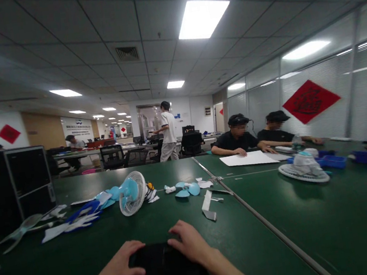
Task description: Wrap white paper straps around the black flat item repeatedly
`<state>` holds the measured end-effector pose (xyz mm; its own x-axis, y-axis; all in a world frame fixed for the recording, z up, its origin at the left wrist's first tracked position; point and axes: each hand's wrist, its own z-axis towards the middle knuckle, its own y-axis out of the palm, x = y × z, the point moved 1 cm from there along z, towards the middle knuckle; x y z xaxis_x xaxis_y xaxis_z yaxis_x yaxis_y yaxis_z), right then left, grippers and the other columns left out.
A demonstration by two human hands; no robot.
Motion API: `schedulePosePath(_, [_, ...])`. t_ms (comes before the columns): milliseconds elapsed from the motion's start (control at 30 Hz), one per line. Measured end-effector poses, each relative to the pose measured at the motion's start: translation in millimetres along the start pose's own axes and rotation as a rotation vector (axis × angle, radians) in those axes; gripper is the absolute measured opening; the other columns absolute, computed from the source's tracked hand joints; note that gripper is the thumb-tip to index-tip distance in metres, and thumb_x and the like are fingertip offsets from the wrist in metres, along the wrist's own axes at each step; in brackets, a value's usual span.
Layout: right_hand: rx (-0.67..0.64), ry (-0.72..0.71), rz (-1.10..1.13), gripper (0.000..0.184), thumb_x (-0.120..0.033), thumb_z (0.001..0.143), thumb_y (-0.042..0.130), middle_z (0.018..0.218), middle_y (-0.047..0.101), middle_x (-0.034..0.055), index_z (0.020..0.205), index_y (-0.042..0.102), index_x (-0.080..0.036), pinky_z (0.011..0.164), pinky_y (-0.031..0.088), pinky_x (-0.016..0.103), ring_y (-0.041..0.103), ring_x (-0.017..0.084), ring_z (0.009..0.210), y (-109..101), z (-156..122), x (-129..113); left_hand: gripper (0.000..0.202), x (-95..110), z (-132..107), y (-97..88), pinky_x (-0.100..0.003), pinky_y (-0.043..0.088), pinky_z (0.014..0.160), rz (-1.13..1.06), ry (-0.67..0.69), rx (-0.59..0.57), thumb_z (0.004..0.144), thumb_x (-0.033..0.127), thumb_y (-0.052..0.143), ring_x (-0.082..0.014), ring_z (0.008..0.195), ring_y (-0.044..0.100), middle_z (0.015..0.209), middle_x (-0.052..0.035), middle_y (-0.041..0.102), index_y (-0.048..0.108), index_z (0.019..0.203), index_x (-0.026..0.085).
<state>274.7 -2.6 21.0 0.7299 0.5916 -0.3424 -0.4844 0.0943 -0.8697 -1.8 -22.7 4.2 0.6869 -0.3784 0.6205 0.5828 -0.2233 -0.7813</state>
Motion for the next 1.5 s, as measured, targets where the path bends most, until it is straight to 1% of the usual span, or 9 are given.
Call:
schedulePosePath(100, [0.152, 0.23, -0.154, 0.027, -0.028, 0.086, 0.054, 0.108, 0.062, 0.0071, 0.109, 0.065, -0.02, 0.089, 0.043, 0.026, 0.059, 0.019, 0.099, -13, 3, 30, 0.077, 4, -3, -3.3, -0.039, 0.033, 0.107, 0.012, -0.043, -0.02, 0.065, 0.06, 0.066, -0.0286, 0.124, 0.043, 0.135, -0.0088, 0.049, 0.051, 0.131, 0.024])
schedulePosePath(167, [0.197, 0.34, -0.228, 0.03, -0.025, 0.085, 0.055, 0.113, 0.059, 0.0118, 0.112, 0.063, -0.016, 0.094, 0.04, 0.031, 0.055, 0.024, 0.108, -24, 1, 54, 0.08, 3, -4, -3.5, -0.04, 0.032, 0.108, 0.014, -0.053, -0.035, 0.064, 0.061, 0.067, -0.0295, 0.127, 0.041, 0.139, -0.0086, 0.045, 0.048, 0.133, 0.025])
schedulePosePath(267, [0.211, 0.441, -0.302, 0.033, -0.02, 0.083, 0.056, 0.118, 0.056, 0.0167, 0.114, 0.061, -0.011, 0.095, 0.039, 0.035, 0.051, 0.028, 0.111, -36, -6, 85, 0.092, -3, -3, -0.8, -0.04, 0.027, 0.111, 0.008, -0.061, -0.061, 0.057, 0.061, 0.071, -0.0313, 0.132, 0.034, 0.145, -0.009, 0.037, 0.044, 0.137, 0.024])
schedulePosePath(400, [0.156, 0.474, -0.354, 0.026, -0.017, 0.083, 0.054, 0.112, 0.06, 0.0135, 0.107, 0.064, -0.013, 0.09, 0.041, 0.03, 0.054, 0.025, 0.106, -35, -9, 107, 0.097, -8, -1, 1.2, -0.039, 0.027, 0.112, 0.013, -0.068, -0.065, 0.055, 0.061, 0.073, -0.0306, 0.132, 0.034, 0.145, -0.0102, 0.036, 0.042, 0.138, 0.022])
schedulePosePath(567, [0.098, 0.489, -0.388, 0.02, -0.024, 0.086, 0.052, 0.1, 0.065, 0.0131, 0.087, 0.069, -0.014, 0.084, 0.042, 0.03, 0.058, 0.024, 0.096, -27, -8, 111, 0.091, -6, -5, -5.7, -0.039, 0.034, 0.106, 0.062, -0.057, -0.056, 0.053, 0.059, 0.073, -0.0295, 0.123, 0.042, 0.135, -0.01, 0.044, 0.048, 0.132, 0.023])
schedulePosePath(833, [0.103, 0.604, -0.429, 0.029, -0.042, 0.082, 0.058, 0.101, 0.067, 0.0131, 0.087, 0.068, -0.015, 0.076, 0.045, 0.028, 0.062, 0.024, 0.093, -28, -10, 107, 0.081, -7, -8, -12.9, -0.039, 0.041, 0.095, 0.095, -0.11, -0.05, 0.052, 0.057, 0.072, -0.0302, 0.115, 0.046, 0.125, -0.0093, 0.048, 0.053, 0.122, 0.022])
schedulePosePath(1133, [0.115, 0.66, -0.432, 0.025, -0.025, 0.085, 0.046, 0.098, 0.07, 0.0151, 0.086, 0.069, -0.015, 0.072, 0.044, 0.028, 0.066, 0.023, 0.087, -33, -8, 103, 0.08, -5, -9, -14.8, -0.037, 0.042, 0.093, 0.1, -0.126, -0.044, 0.052, 0.055, 0.073, -0.0293, 0.112, 0.047, 0.123, -0.0093, 0.049, 0.053, 0.12, 0.02])
schedulePosePath(1300, [0.158, 0.691, -0.409, 0.024, -0.021, 0.083, 0.045, 0.092, 0.072, 0.014, 0.084, 0.068, -0.016, 0.066, 0.042, 0.027, 0.067, 0.022, 0.08, -46, -11, 105, 0.079, 1, -11, -17.4, -0.038, 0.041, 0.093, 0.095, -0.125, -0.056, 0.053, 0.054, 0.073, -0.0291, 0.111, 0.048, 0.123, -0.0093, 0.048, 0.052, 0.122, 0.02])
schedulePosePath(1500, [0.313, 0.725, -0.4, 0.027, -0.023, 0.086, 0.04, 0.084, 0.071, 0.0122, 0.079, 0.066, -0.016, 0.06, 0.037, 0.027, 0.066, 0.021, 0.075, -83, -26, 108, 0.08, 8, -14, -21.3, -0.037, 0.04, 0.095, 0.095, -0.141, -0.06, 0.054, 0.054, 0.072, -0.028, 0.113, 0.046, 0.125, -0.009, 0.047, 0.051, 0.123, 0.019])
